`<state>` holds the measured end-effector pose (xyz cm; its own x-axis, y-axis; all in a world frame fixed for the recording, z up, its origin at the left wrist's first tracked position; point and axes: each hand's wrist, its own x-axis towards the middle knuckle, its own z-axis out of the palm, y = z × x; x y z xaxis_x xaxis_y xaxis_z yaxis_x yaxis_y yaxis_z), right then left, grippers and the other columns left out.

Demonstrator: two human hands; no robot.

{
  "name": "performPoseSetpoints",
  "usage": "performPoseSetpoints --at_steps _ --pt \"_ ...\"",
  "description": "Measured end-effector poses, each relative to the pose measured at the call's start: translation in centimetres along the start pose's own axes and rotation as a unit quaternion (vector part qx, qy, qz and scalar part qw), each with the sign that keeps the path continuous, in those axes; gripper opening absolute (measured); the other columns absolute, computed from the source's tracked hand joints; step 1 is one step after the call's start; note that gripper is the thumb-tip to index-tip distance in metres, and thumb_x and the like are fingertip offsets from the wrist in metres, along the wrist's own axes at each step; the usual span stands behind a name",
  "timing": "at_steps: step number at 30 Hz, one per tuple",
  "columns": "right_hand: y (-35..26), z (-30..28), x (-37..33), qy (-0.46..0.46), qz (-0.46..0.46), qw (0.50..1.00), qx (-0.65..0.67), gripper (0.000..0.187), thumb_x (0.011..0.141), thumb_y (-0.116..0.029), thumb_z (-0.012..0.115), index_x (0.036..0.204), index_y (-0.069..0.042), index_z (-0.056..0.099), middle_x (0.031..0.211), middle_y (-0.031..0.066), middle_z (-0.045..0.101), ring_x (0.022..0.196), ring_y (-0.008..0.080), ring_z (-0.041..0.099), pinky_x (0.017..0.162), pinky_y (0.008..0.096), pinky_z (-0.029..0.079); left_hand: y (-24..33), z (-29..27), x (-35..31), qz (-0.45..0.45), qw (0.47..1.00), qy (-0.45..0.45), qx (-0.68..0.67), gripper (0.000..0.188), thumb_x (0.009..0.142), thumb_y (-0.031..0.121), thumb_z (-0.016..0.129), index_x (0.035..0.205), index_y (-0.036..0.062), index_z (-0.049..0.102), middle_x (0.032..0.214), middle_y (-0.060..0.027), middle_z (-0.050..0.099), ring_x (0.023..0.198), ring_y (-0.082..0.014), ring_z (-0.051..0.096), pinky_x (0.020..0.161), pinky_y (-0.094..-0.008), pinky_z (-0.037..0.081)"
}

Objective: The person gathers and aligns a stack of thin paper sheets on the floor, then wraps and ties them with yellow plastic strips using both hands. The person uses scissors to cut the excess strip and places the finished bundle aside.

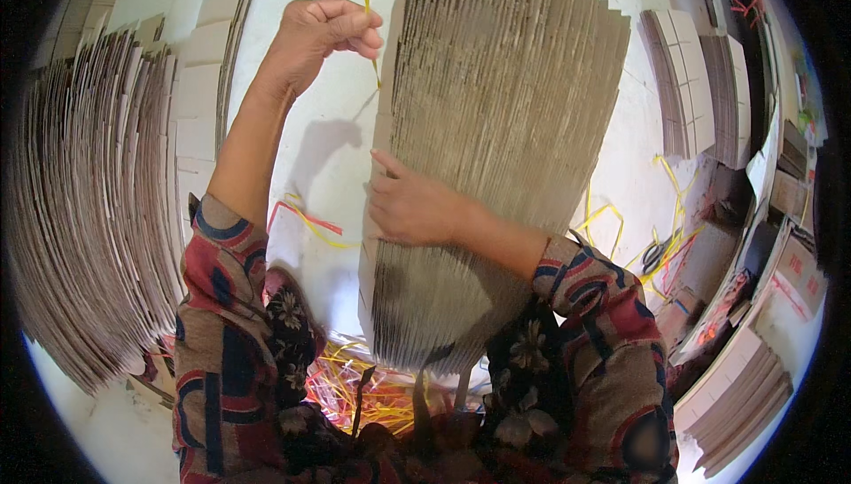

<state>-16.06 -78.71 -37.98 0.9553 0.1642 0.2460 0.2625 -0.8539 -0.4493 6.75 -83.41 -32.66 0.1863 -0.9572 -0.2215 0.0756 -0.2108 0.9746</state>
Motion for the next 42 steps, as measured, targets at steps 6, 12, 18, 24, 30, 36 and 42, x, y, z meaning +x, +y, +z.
performPoseSetpoints --at_steps 6,12,18,24,30,36,42 --pt "0.0 0.8 -0.6 -0.010 0.011 1.000 -0.003 0.036 0.081 -0.041 0.056 0.065 -0.011 0.064 0.063 0.0017 0.055 0.079 0.0219 0.054 0.109 0.0540 0.020 4.9 6.7 -3.3 0.075 0.994 -0.053 0.061 0.019 0.084 0.015 0.063 0.074 0.0000 0.066 0.059 -0.0007 0.055 0.051 -0.0055 0.045 0.047 -0.0212 0.034" --pt "0.2 2.6 -1.0 0.027 0.001 0.999 -0.037 0.037 0.082 -0.043 0.054 0.067 -0.010 0.063 0.068 0.0021 0.057 0.085 0.0218 0.054 0.109 0.0544 0.017 10.1 11.6 -3.2 0.108 0.966 -0.198 0.130 0.023 0.087 0.019 0.061 0.076 -0.0012 0.063 0.063 0.0002 0.053 0.055 -0.0075 0.045 0.049 -0.0221 0.033" --pt "-0.9 0.0 -3.6 0.222 0.015 0.969 -0.108 0.032 0.080 -0.041 0.055 0.083 -0.010 0.059 0.091 0.0051 0.057 0.096 0.0240 0.054 0.109 0.0570 0.015 9.5 14.7 -1.1 0.190 0.866 -0.262 0.381 0.016 0.085 0.013 0.065 0.089 -0.0029 0.064 0.069 -0.0052 0.057 0.062 -0.0101 0.052 0.056 -0.0253 0.042" --pt "-4.7 -6.8 -17.5 0.350 0.416 0.794 -0.272 0.030 0.080 -0.021 0.061 0.108 -0.010 0.059 0.120 0.0186 0.056 0.117 0.0332 0.050 0.100 0.0528 0.035 9.7 16.3 -0.7 0.248 0.834 -0.288 0.399 0.014 0.079 0.006 0.069 0.090 -0.0023 0.064 0.080 -0.0085 0.062 0.072 -0.0171 0.057 0.067 -0.0272 0.047" --pt "-4.9 -3.9 -17.6 0.263 0.565 0.781 0.040 0.067 0.083 -0.014 0.057 0.142 -0.003 0.028 0.122 0.0308 0.050 0.118 0.0444 0.046 0.096 0.0404 0.042 7.6 19.4 0.1 0.217 0.816 -0.330 0.421 0.015 0.079 0.008 0.068 0.089 -0.0020 0.064 0.079 -0.0095 0.061 0.074 -0.0184 0.058 0.067 -0.0282 0.047" --pt "-3.0 -6.3 -15.8 0.104 0.606 0.779 0.121 0.070 0.081 -0.019 0.061 0.137 0.006 0.029 0.133 0.0278 0.041 0.127 0.0395 0.039 0.098 0.0519 0.037 4.7 19.5 1.2 0.200 0.824 -0.288 0.445 0.010 0.081 0.008 0.066 0.087 -0.0002 0.065 0.071 -0.0070 0.059 0.063 -0.0157 0.054 0.061 -0.0294 0.044" --pt "-1.8 -7.0 -10.7 0.300 0.284 0.909 -0.054 0.076 0.079 -0.041 0.063 0.135 0.002 0.035 0.142 0.0180 0.035 0.140 0.0296 0.019 0.109 0.0587 0.015 6.2 16.0 0.8 0.141 0.923 -0.171 0.314 0.012 0.084 0.008 0.066 0.092 -0.0010 0.067 0.074 -0.0003 0.062 0.063 -0.0083 0.052 0.059 -0.0236 0.046"
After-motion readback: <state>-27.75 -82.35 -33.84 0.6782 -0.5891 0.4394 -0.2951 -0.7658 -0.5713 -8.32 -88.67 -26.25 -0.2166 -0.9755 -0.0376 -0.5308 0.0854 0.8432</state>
